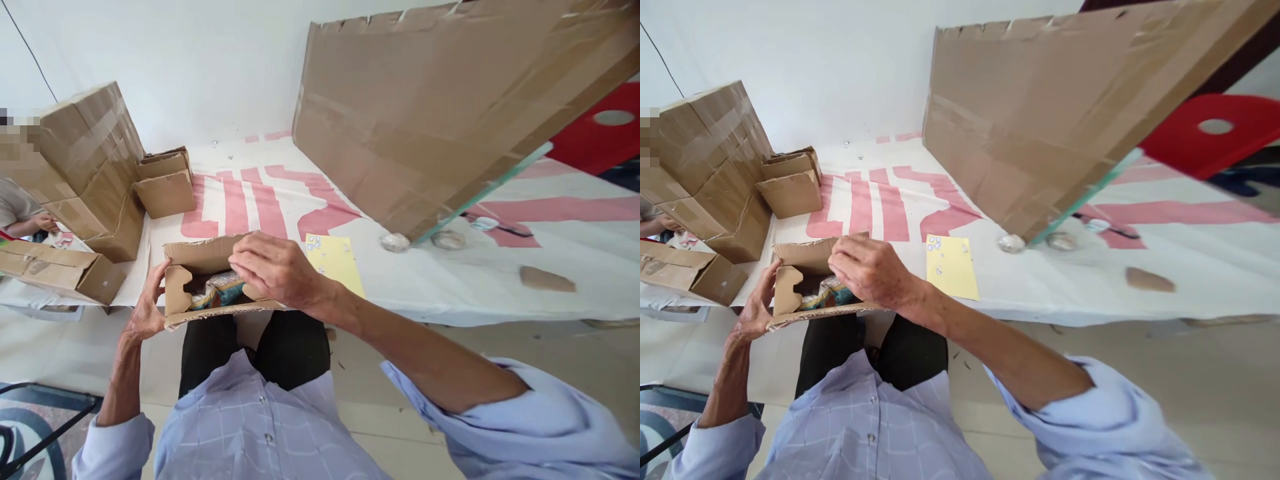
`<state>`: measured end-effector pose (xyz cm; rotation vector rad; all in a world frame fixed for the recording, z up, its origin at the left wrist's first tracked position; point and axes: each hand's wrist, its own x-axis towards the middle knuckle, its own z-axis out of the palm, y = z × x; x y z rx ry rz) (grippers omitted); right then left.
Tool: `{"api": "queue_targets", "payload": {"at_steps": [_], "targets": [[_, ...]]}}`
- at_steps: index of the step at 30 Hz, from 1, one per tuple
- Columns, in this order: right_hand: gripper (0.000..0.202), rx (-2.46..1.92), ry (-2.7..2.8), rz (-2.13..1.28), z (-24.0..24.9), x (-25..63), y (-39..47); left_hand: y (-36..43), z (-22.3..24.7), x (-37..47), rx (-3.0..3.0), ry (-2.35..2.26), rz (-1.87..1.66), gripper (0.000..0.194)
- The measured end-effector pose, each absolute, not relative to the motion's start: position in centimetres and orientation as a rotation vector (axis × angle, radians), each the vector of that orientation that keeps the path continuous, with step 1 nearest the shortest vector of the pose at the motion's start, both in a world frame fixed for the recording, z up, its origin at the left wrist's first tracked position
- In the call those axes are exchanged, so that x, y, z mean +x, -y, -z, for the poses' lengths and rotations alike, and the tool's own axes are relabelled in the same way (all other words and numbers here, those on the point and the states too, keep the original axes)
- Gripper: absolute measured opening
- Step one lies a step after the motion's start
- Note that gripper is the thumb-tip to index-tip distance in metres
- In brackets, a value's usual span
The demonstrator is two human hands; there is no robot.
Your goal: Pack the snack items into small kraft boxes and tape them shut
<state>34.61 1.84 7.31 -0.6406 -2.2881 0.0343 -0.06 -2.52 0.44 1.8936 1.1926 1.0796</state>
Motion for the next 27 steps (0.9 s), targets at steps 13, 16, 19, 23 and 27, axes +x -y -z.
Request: {"api": "queue_targets", "payload": {"at_steps": [13,16,19,23,27], "targets": [[0.015,-1.085,3.095,-0.159,-5.6,30.0,-3.0,3.0,-1.0,1.7,2.035,-1.146,-1.038,0.128],[0.026,-1.076,3.094,-0.112,-5.1,29.6,-3.1,2.7,-0.4,1.5,2.006,-1.15,-1.053,0.127],[0.02,-1.104,3.028,-0.178,-6.4,29.8,-3.4,2.2,0.7,0.8,1.939,-1.161,-1.089,0.127],[0.015,-1.07,2.786,-0.299,-10.3,31.3,-4.0,1.1,1.4,0.0,1.825,-1.16,-1.152,0.133],[0.01,-1.011,2.528,-0.489,-13.7,33.3,-4.7,-0.7,1.3,1.1,1.768,-1.237,-1.155,0.131]]}}
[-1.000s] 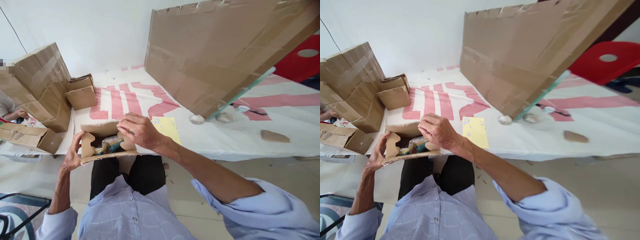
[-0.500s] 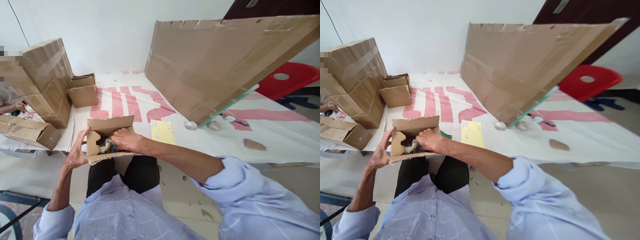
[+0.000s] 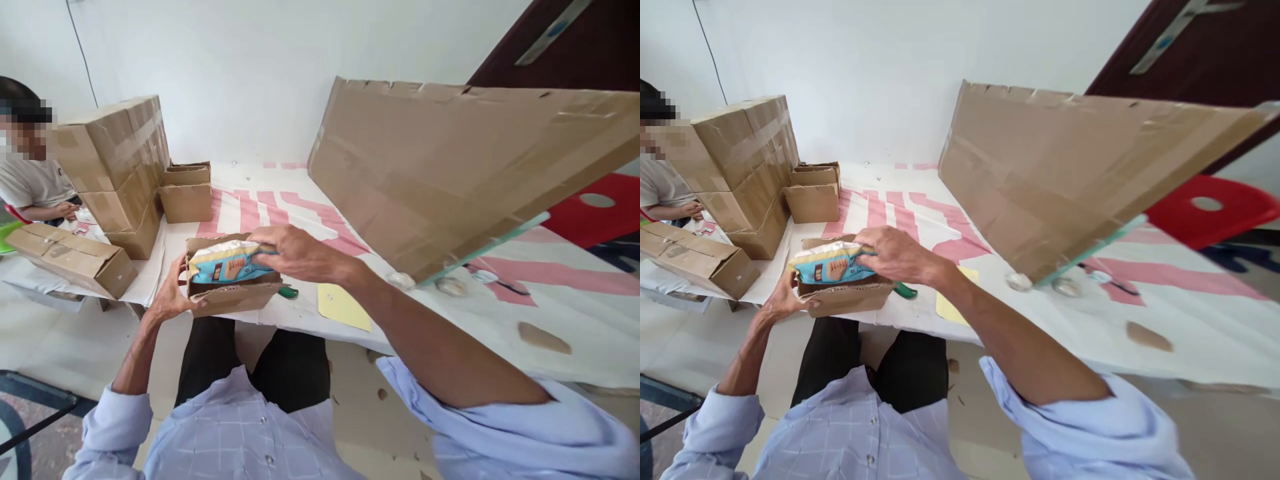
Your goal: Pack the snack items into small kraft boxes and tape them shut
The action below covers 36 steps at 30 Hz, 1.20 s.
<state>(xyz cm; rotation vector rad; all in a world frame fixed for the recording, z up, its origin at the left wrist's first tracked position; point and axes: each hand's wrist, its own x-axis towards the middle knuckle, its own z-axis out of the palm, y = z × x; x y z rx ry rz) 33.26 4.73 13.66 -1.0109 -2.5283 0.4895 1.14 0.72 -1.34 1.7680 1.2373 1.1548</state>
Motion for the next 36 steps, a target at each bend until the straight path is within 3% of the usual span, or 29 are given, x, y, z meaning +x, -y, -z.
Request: {"api": "queue_targets", "payload": {"at_steps": [7,9,14,20,27,36], "targets": [[0.031,-0.967,2.297,-0.823,-15.6,35.6,-6.4,-3.1,1.4,1.9,1.789,-1.271,-1.112,0.151],[0.033,-0.951,2.245,-0.817,-16.2,36.1,-6.5,-3.0,0.2,0.6,1.822,-1.287,-1.085,0.141],[0.031,-0.904,2.194,-0.844,-17.8,35.7,-6.7,-2.1,-5.7,0.2,1.861,-1.153,-1.397,0.085],[0.037,-0.82,2.16,-0.946,-17.7,33.3,-7.3,-1.7,-10.3,5.1,1.725,-0.915,-1.392,0.075],[0.077,-0.578,1.73,-1.134,-15.0,32.1,-7.2,-2.5,-11.6,5.7,1.442,-0.905,-1.865,0.059],[0.057,-0.642,1.445,-1.283,-10.7,28.2,-12.0,-7.4,-11.9,3.4,1.337,-0.866,-1.725,0.062]]}}
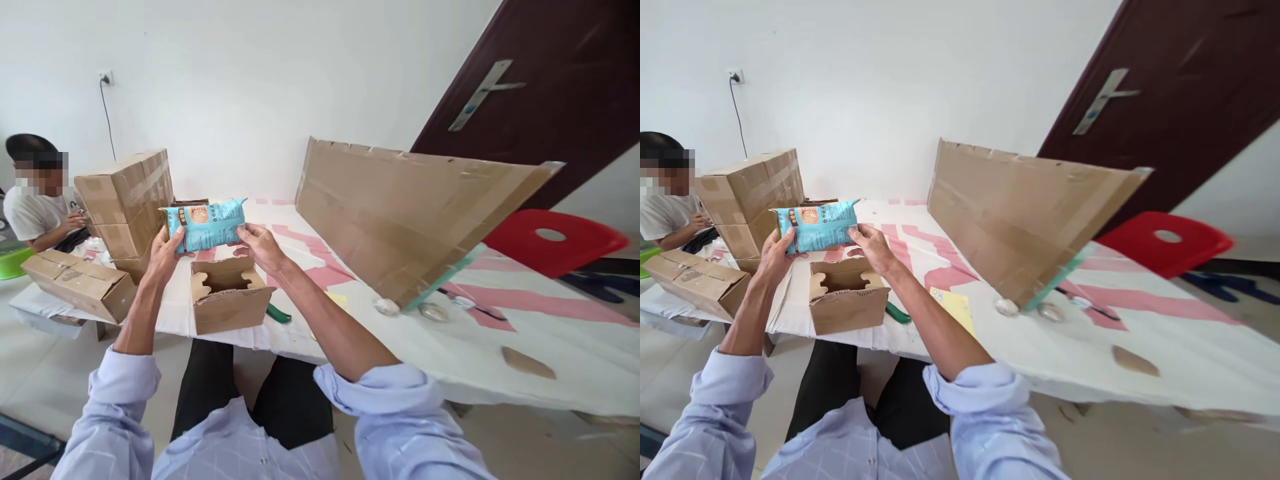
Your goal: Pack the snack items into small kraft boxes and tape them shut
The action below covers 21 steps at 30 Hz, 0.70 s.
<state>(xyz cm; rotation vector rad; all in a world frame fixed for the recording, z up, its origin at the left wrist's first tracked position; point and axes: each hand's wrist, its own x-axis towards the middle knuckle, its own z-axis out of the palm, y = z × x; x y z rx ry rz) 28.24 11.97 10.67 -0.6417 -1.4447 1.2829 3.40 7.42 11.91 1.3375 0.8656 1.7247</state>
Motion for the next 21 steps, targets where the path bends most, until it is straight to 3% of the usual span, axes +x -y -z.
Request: {"api": "queue_targets", "payload": {"at_steps": [11,21], "targets": [[0.02,-0.899,1.31,-1.421,-6.5,28.0,-16.4,-12.5,-8.0,2.9,0.972,-0.991,-1.531,0.041],[0.019,-0.915,1.282,-1.41,-5.8,27.5,-17.6,-13.9,-7.7,2.5,0.936,-1.027,-1.525,0.031]]}}
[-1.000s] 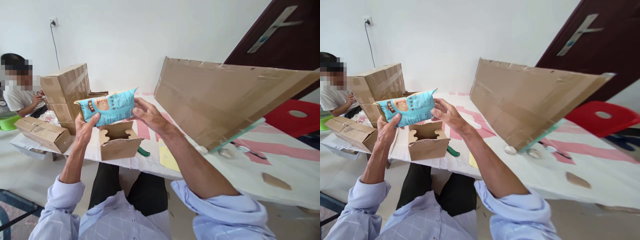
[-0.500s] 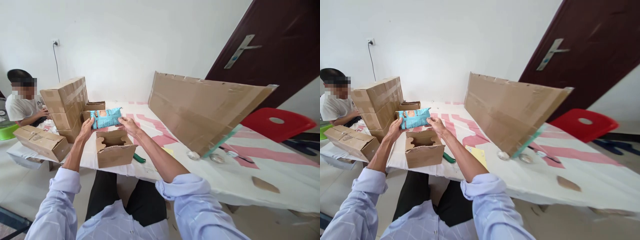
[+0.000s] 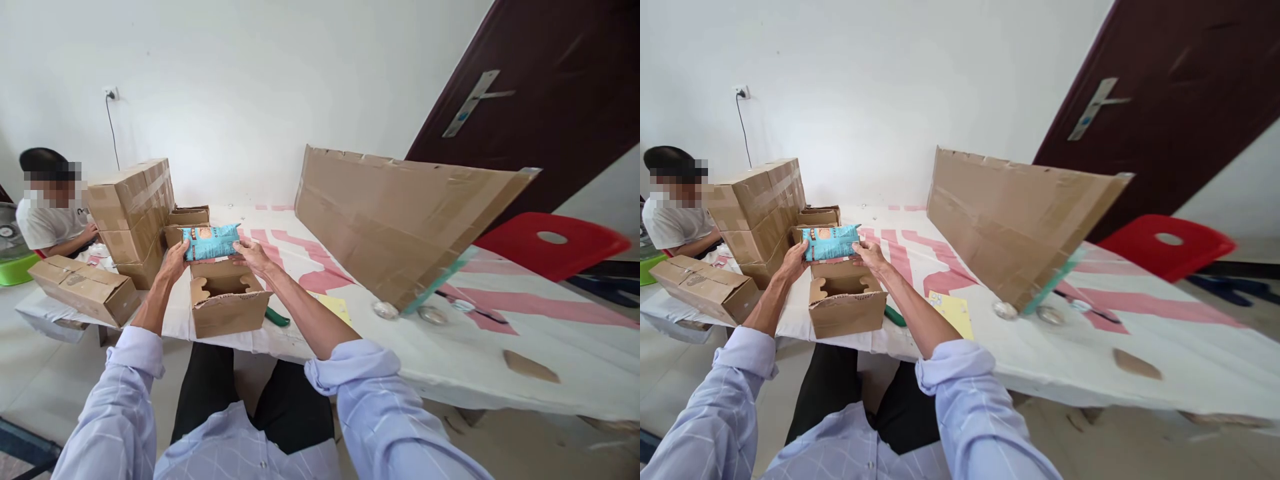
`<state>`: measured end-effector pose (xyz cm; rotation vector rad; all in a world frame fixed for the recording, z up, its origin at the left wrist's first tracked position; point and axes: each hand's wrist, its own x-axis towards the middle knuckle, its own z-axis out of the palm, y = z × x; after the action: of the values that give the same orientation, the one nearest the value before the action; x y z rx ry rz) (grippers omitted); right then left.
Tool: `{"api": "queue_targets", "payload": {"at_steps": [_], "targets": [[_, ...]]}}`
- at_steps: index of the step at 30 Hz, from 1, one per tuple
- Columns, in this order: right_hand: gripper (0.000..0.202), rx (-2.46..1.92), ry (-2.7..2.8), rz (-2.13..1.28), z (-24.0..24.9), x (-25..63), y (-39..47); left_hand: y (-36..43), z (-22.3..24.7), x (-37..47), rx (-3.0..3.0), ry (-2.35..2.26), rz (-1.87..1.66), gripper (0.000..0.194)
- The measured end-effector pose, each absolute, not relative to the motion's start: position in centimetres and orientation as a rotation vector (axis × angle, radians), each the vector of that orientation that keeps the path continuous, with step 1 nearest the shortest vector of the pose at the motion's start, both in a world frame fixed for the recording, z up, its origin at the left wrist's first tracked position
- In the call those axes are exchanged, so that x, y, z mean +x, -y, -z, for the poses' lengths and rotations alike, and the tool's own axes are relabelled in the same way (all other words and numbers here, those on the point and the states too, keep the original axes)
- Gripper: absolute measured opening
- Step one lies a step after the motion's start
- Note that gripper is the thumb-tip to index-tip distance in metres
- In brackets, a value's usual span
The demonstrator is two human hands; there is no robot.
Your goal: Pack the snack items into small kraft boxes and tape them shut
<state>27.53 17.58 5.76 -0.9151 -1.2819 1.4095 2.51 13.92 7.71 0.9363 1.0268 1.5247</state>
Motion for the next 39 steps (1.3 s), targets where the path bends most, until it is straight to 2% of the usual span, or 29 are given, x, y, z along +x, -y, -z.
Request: {"api": "queue_targets", "payload": {"at_steps": [14,19,27,32,35,39], "targets": [[0.021,-0.832,1.307,-1.34,-7.4,27.5,-17.5,-13.8,-9.8,2.7,1.07,-1.011,-1.585,0.044],[0.034,-0.678,1.322,-1.262,-10.1,28.0,-17.5,-13.1,-12.8,2.7,1.163,-0.95,-1.646,0.041],[0.066,-0.466,1.369,-1.087,-14.0,28.4,-16.4,-11.5,-17.1,3.2,1.507,-0.796,-1.715,0.058],[0.069,-0.4,1.492,-0.825,-16.7,29.8,-14.7,-10.5,-19.6,3.1,1.847,-0.738,-1.799,0.063],[0.072,-0.468,1.585,-0.694,-15.9,32.1,-13.2,-10.7,-20.1,1.8,1.841,-0.728,-1.941,0.058],[0.079,-0.854,1.66,-0.746,-10.2,35.0,-12.1,-12.5,-17.3,-1.1,1.625,-0.903,-2.041,0.054]]}}
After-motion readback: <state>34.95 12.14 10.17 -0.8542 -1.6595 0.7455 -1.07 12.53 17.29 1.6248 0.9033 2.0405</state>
